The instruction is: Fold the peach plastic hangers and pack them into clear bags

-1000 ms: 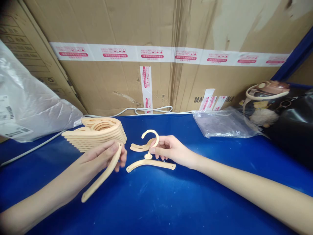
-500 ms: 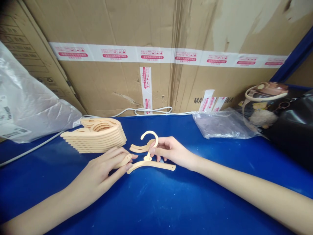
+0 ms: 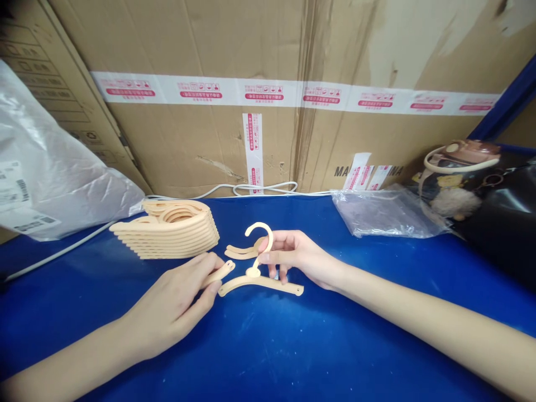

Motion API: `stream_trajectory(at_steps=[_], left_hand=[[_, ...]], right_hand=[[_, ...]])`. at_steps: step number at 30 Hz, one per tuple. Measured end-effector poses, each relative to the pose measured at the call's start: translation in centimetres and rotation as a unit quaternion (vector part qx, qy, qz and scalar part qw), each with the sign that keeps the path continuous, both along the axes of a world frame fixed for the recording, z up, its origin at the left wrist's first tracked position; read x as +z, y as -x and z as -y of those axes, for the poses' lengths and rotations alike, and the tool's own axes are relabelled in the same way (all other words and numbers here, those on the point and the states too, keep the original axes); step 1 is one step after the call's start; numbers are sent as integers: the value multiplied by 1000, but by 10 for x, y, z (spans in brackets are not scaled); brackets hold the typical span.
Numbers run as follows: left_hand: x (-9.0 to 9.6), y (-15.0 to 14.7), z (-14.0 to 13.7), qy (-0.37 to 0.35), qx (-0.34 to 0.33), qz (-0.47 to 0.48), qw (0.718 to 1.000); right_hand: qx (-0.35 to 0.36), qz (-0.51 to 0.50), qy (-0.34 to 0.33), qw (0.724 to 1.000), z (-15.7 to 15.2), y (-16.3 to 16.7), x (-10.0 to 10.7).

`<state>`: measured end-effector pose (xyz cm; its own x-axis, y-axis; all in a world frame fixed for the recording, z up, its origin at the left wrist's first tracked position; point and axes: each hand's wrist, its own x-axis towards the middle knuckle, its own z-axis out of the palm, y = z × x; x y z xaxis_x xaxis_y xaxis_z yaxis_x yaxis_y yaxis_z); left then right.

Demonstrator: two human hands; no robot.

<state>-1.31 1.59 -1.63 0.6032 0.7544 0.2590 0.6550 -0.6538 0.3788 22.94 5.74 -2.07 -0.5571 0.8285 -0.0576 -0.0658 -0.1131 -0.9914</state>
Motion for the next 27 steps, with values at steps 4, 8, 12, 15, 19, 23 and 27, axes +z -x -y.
stream_trajectory(at_steps=[4, 8, 12, 15, 19, 23, 27], left_hand=[[1, -1, -2, -21, -36, -5, 999], [-1, -1, -3, -51, -64, -4, 997], [-3, -2, -4, -61, -70, 4, 996], [-4, -2, -5, -66, -74, 15, 995], [-4, -3, -6, -95, -86, 17, 992], [-4, -3, -5, -151, -97, 15, 984], [-3, -2, -4, -201, -102, 21, 974]], right_hand=[[-9, -29, 13, 999, 1, 3, 3], [-20, -36, 15, 999, 3, 4, 3], [-13, -30, 4, 999, 3, 2, 1], [-11, -27, 2, 1000, 3, 2, 0], [-6, -19, -4, 1000, 5, 3, 1], [-10, -12, -18, 1000, 6, 4, 3], [-3, -14, -18, 1000, 5, 3, 2]])
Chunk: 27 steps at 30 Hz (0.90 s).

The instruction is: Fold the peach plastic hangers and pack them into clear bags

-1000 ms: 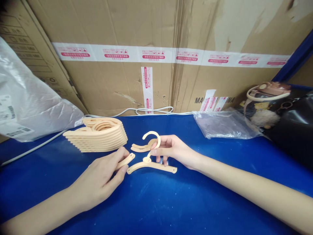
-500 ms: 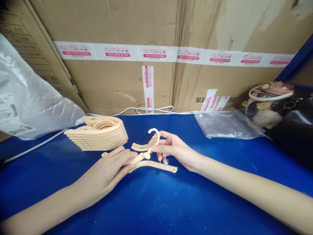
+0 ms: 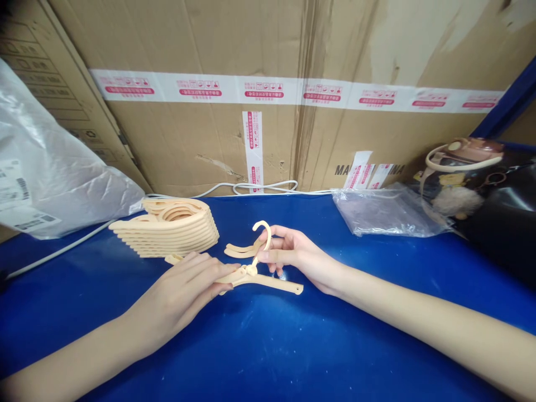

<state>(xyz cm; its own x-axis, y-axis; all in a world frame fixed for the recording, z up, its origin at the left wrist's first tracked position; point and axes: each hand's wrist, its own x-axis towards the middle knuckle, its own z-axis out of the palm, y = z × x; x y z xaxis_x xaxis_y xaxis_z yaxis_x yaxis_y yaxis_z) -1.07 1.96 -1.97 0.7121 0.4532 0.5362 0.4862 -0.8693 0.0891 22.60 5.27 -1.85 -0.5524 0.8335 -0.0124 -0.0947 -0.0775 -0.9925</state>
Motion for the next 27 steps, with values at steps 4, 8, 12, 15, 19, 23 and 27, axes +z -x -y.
stream_trajectory(at_steps=[4, 8, 12, 15, 19, 23, 27], left_hand=[[1, 0, 0, -22, 8, -11, 1000], [1, -1, -1, -28, 15, -17, 999], [1, -1, 0, -12, 14, -16, 1000], [1, 0, 0, -1, 11, -15, 1000], [-4, 2, -1, 5, 13, -27, 1000], [-8, 3, -1, 18, 19, -32, 999], [-6, 1, -1, 19, 11, -40, 999]], right_hand=[[9, 10, 8, 1000, -1, -1, 0], [2, 21, 4, 1000, 0, 0, 1], [-5, 24, 3, 1000, 0, 0, 1], [-10, 32, -5, 999, 1, 1, 1], [-27, 43, -15, 999, 3, 3, 1], [-42, 35, -22, 998, 3, 3, 0], [-38, 37, -33, 998, 4, 4, -1]])
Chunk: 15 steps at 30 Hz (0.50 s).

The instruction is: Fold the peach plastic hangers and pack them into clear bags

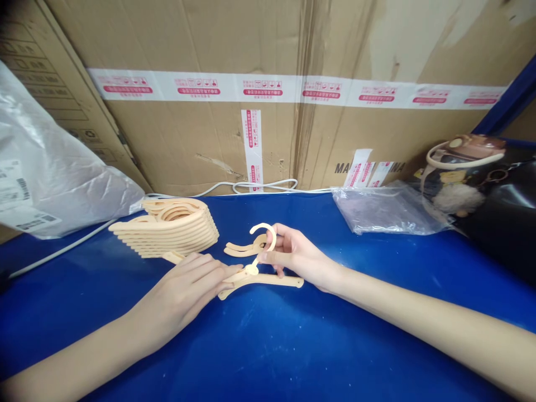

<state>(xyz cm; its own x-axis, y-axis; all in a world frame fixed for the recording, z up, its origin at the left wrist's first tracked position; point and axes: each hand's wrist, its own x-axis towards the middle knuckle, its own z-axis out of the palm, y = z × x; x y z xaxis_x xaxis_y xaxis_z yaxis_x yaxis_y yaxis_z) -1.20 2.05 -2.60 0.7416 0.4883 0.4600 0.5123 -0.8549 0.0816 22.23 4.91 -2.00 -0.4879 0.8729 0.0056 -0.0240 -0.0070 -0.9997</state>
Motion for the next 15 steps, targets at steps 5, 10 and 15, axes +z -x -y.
stream_trajectory(at_steps=[5, 10, 15], left_hand=[[2, -1, 1, -5, 1, -14, 1000], [0, 0, 0, -23, 6, -32, 999], [-1, 0, 0, -36, 17, -51, 998]], right_hand=[[0, -9, -32, 999, 1, 1, 2], [-6, 25, -61, 998, 1, -1, 3], [10, 25, -72, 997, 1, -2, 2]])
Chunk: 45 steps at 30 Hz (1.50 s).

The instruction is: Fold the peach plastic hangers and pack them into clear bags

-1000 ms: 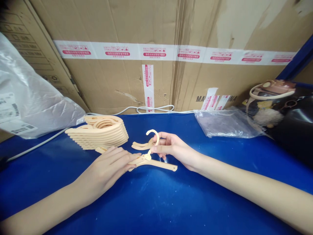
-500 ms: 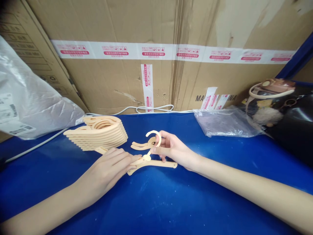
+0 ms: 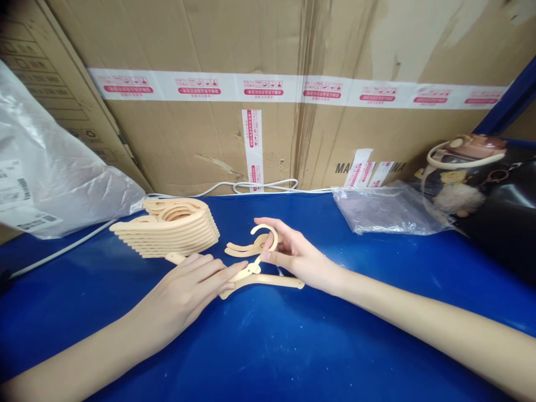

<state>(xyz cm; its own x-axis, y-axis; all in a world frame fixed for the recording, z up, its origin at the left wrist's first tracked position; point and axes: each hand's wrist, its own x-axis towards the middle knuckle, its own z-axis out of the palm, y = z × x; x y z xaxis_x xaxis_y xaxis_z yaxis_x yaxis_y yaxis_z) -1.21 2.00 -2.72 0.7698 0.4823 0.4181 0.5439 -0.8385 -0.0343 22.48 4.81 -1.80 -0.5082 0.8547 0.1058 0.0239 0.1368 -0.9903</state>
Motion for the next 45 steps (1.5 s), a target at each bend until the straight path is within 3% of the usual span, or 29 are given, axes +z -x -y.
stream_trajectory(at_steps=[11, 20, 23, 26, 29, 32, 35, 38, 43, 45], left_hand=[[0, 1, 2, 5, 0, -5, 1000], [21, -16, 10, 25, 39, 27, 999], [28, -19, 14, 109, 68, 53, 990], [30, -20, 15, 241, 128, 114, 955], [28, -23, 13, 410, 153, 207, 875], [25, -26, 12, 536, 126, 286, 784], [25, -24, 10, 573, 88, 323, 748], [25, -19, 6, 593, 77, 331, 730], [24, -15, 2, 600, 94, 345, 715], [24, -16, 3, 599, 94, 342, 718]], right_hand=[[5, 4, 49, 999, 3, 1, 2], [-13, -2, -21, 1000, 8, 4, 6], [-45, 42, -72, 996, 9, 1, 7], [-49, 167, -177, 969, 11, -3, 6], [-5, 312, -354, 882, 18, -2, 5], [21, 394, -461, 795, 23, 1, 3], [16, 421, -512, 748, 23, 3, -1], [15, 396, -517, 759, 21, 0, -4], [-13, 314, -453, 834, 22, -7, -5], [-19, 311, -434, 846, 24, -7, -5]])
